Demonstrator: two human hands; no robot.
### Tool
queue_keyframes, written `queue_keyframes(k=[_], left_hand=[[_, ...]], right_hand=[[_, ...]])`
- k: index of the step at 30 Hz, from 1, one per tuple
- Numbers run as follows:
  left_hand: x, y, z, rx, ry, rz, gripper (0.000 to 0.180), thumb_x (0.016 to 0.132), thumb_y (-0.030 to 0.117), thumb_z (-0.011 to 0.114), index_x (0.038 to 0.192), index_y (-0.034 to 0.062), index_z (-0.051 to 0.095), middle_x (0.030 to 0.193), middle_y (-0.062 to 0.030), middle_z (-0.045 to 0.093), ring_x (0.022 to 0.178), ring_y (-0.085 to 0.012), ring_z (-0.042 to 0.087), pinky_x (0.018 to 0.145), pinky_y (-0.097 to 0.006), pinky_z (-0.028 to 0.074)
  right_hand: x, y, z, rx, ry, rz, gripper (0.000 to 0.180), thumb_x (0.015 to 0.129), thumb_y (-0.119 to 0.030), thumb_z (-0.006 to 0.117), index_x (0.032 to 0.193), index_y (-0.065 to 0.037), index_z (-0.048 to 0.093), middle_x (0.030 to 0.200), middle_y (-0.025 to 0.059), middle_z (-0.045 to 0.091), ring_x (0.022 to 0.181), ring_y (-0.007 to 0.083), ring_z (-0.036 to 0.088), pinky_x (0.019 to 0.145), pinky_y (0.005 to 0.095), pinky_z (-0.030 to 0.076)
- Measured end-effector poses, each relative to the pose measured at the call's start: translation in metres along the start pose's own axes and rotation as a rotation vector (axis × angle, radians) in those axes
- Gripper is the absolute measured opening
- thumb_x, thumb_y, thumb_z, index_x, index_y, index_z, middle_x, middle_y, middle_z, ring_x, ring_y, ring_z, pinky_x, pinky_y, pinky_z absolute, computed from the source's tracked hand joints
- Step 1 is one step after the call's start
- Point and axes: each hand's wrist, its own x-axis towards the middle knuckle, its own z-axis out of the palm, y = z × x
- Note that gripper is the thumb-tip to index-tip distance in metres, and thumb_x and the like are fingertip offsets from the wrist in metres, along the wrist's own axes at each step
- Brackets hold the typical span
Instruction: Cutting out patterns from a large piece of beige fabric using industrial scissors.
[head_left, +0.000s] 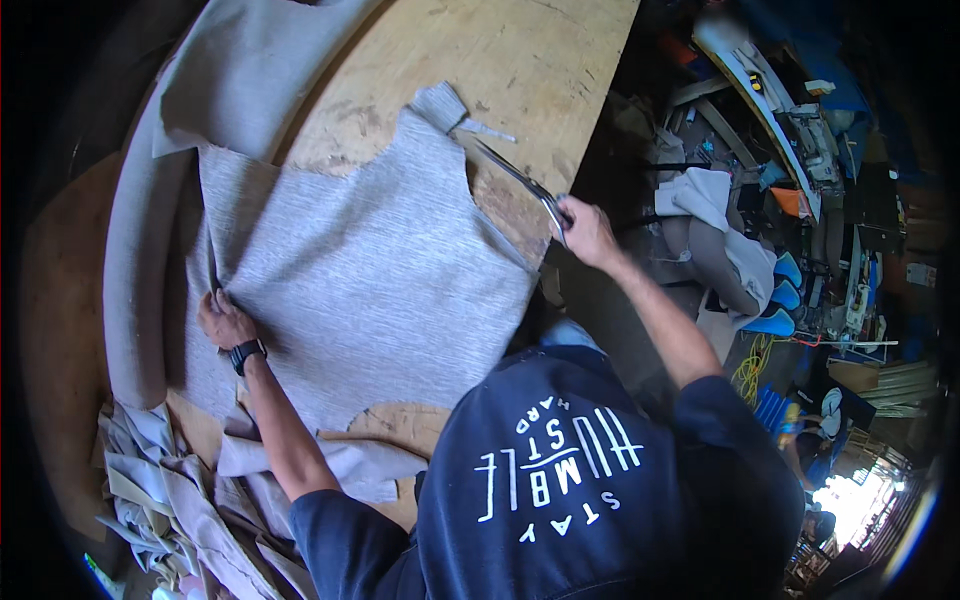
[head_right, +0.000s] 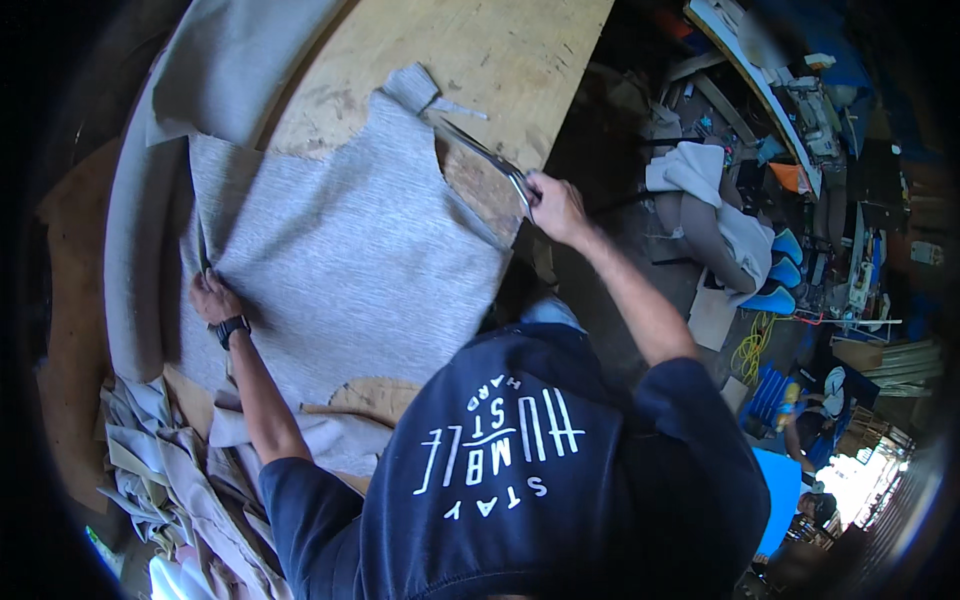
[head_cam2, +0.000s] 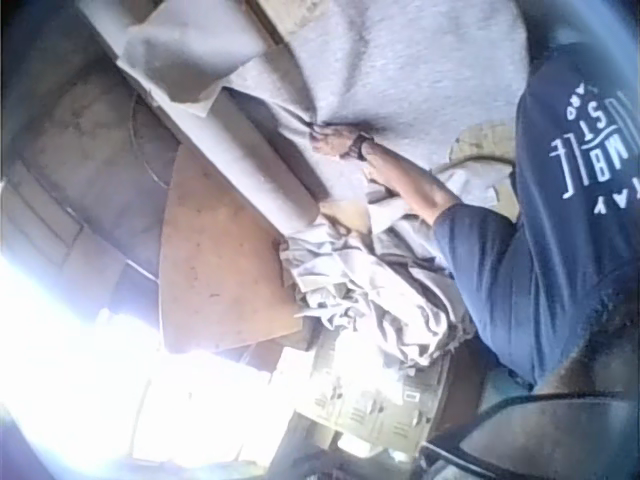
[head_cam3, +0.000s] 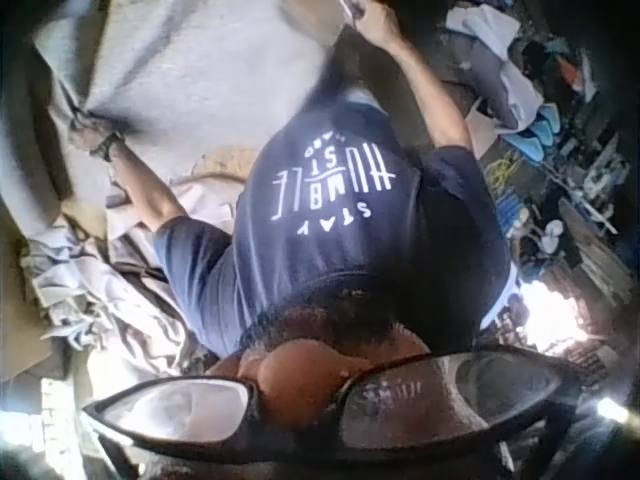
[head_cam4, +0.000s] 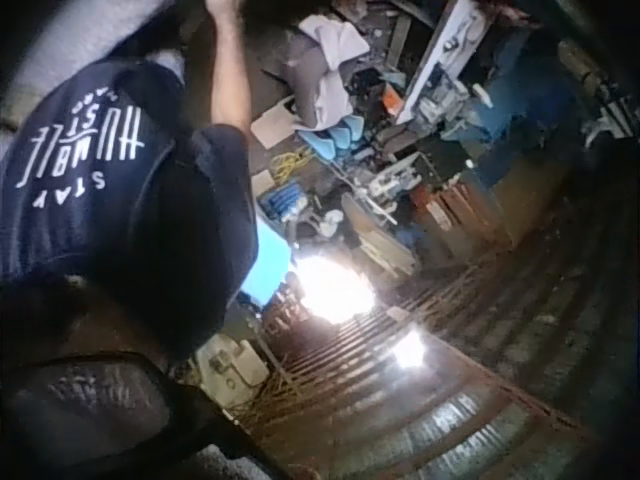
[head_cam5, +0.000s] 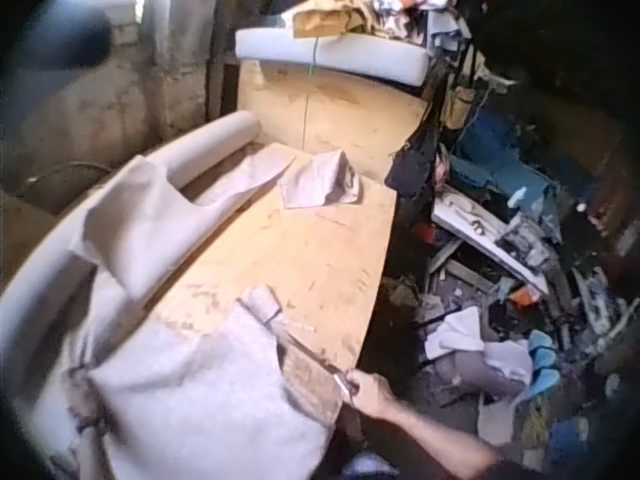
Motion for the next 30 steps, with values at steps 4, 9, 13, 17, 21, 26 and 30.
queue_keyframes(k=[4,9,13,17,21,26,30], left_hand=[[-0.116,0.036,-0.047,-0.12,0.177,0.011,0.042,0.098,0.023,0.066,0.124,-0.0078,0.058,0.123,-0.0271,0.061,0.116,-0.042,0.056,0.102,-0.046,0.043],[-0.348,0.12,-0.125,-0.617,-0.31,-0.542,0.023,0.103,0.018,0.059,0.096,-0.0041,0.059,0.084,-0.0072,0.059,0.078,-0.0167,0.053,0.072,-0.033,0.047],[-0.488,0.127,-0.139,-0.76,-0.898,-0.819,0.03,0.101,0.023,0.061,0.105,-0.0048,0.072,0.093,-0.008,0.072,0.086,-0.0115,0.063,0.078,-0.029,0.052],[-0.518,0.136,-0.094,-0.651,-0.886,-0.979,0.045,0.095,0.031,0.068,0.12,-0.0063,0.068,0.101,-0.0113,0.074,0.093,-0.0171,0.066,0.084,-0.032,0.052],[-0.504,0.187,-0.078,-0.835,-0.832,-1.19,0.05,0.095,0.035,0.067,0.118,-0.0092,0.068,0.103,-0.014,0.074,0.097,-0.0205,0.066,0.084,-0.036,0.051],[-0.522,0.196,-0.097,-1.11,-0.597,-0.935,0.047,0.102,0.037,0.059,0.121,-0.0046,0.068,0.111,-0.0145,0.073,0.102,-0.0272,0.067,0.091,-0.043,0.05],[-0.496,0.233,-0.163,-1.924,-0.211,-1.135,0.061,0.108,0.045,0.042,0.148,0.0,0.043,0.149,-0.0164,0.052,0.136,-0.0322,0.05,0.116,-0.047,0.037]], right_hand=[[-0.065,0.075,0.035,0.276,0.017,0.168,0.01,0.084,-0.01,0.071,0.088,-0.004,0.065,0.076,0.0107,0.07,0.072,0.0186,0.07,0.066,0.0369,0.053],[-0.074,0.09,0.065,0.43,0.015,0.148,0.011,0.085,-0.007,0.07,0.094,-0.003,0.066,0.082,0.0082,0.073,0.075,0.0163,0.07,0.069,0.0339,0.054],[-0.061,0.088,0.073,0.281,-0.129,0.035,0.019,0.085,-0.007,0.07,0.1,-0.001,0.061,0.086,0.0064,0.07,0.082,0.0126,0.067,0.075,0.0301,0.053],[-0.066,0.105,0.086,0.462,-0.228,0.047,0.024,0.083,-0.007,0.071,0.102,-0.002,0.059,0.085,0.0026,0.065,0.072,0.008,0.057,0.066,0.0267,0.047],[-0.073,0.111,0.092,0.594,-0.235,-0.047,0.03,0.083,-0.007,0.072,0.108,-0.003,0.056,0.087,0.001,0.062,0.073,0.006,0.053,0.065,0.0251,0.044],[-0.067,0.125,0.088,0.79,-0.277,-0.083,0.019,0.083,-0.007,0.073,0.096,-0.003,0.06,0.083,0.0,0.061,0.071,0.0075,0.054,0.065,0.0272,0.046],[-0.069,0.116,0.065,0.792,-0.49,0.002,0.028,0.086,-0.03,0.068,0.098,-0.005,0.062,0.089,0.0009,0.064,0.078,0.009,0.058,0.066,0.0272,0.048]])
